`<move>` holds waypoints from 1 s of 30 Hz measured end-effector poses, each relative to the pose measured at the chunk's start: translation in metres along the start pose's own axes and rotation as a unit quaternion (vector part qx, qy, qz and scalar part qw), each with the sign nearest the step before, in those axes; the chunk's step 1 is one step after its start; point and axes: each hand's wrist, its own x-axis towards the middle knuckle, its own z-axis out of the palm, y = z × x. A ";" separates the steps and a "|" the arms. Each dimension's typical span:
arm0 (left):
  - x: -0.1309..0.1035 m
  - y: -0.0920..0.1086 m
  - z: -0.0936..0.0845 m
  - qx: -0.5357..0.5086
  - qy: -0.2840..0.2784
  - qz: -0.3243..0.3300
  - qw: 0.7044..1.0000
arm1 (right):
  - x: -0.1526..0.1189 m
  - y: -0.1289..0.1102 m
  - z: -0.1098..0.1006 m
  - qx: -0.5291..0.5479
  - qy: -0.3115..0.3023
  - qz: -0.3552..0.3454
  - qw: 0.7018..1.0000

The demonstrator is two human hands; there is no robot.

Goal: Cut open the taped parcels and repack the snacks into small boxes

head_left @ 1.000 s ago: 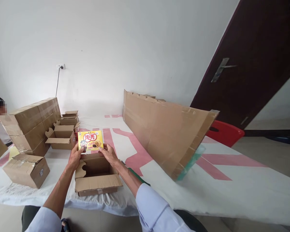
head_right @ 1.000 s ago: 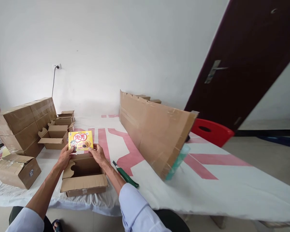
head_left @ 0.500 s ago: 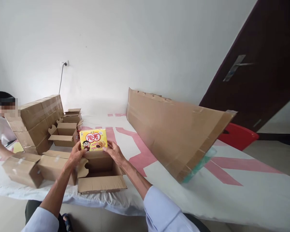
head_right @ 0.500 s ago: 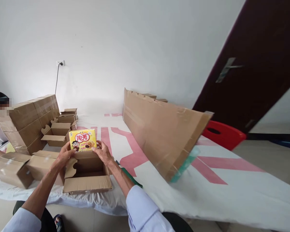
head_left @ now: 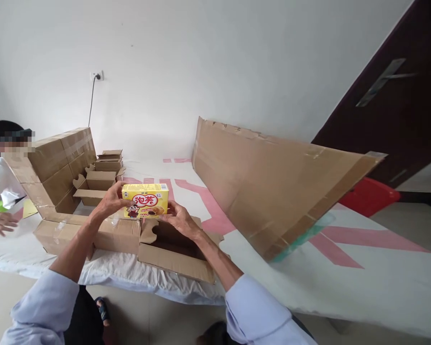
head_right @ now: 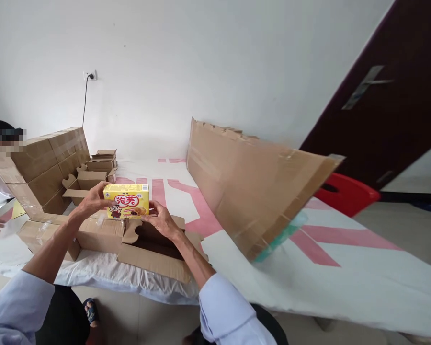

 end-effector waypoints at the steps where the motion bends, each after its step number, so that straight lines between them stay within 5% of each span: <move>1: 0.000 0.005 -0.007 0.018 -0.005 0.001 1.000 | -0.006 -0.002 -0.004 -0.050 0.005 -0.010 0.999; 6: 0.003 0.031 -0.063 0.095 0.060 0.053 0.992 | -0.041 -0.017 -0.040 -0.375 0.010 -0.048 0.926; 11: 0.012 0.036 -0.118 0.141 0.132 0.062 0.979 | -0.064 -0.023 -0.070 -0.471 -0.018 -0.009 0.882; 14: 0.014 0.021 -0.139 0.169 0.140 0.019 0.976 | -0.070 -0.018 -0.074 -0.481 -0.026 0.010 0.876; 20: 0.010 -0.029 -0.164 0.223 0.069 -0.075 0.969 | -0.076 -0.006 -0.078 -0.509 -0.028 0.039 0.860; 30: 0.038 -0.094 -0.185 0.475 0.100 -0.136 0.864 | -0.074 0.008 -0.088 -0.549 -0.014 0.071 0.833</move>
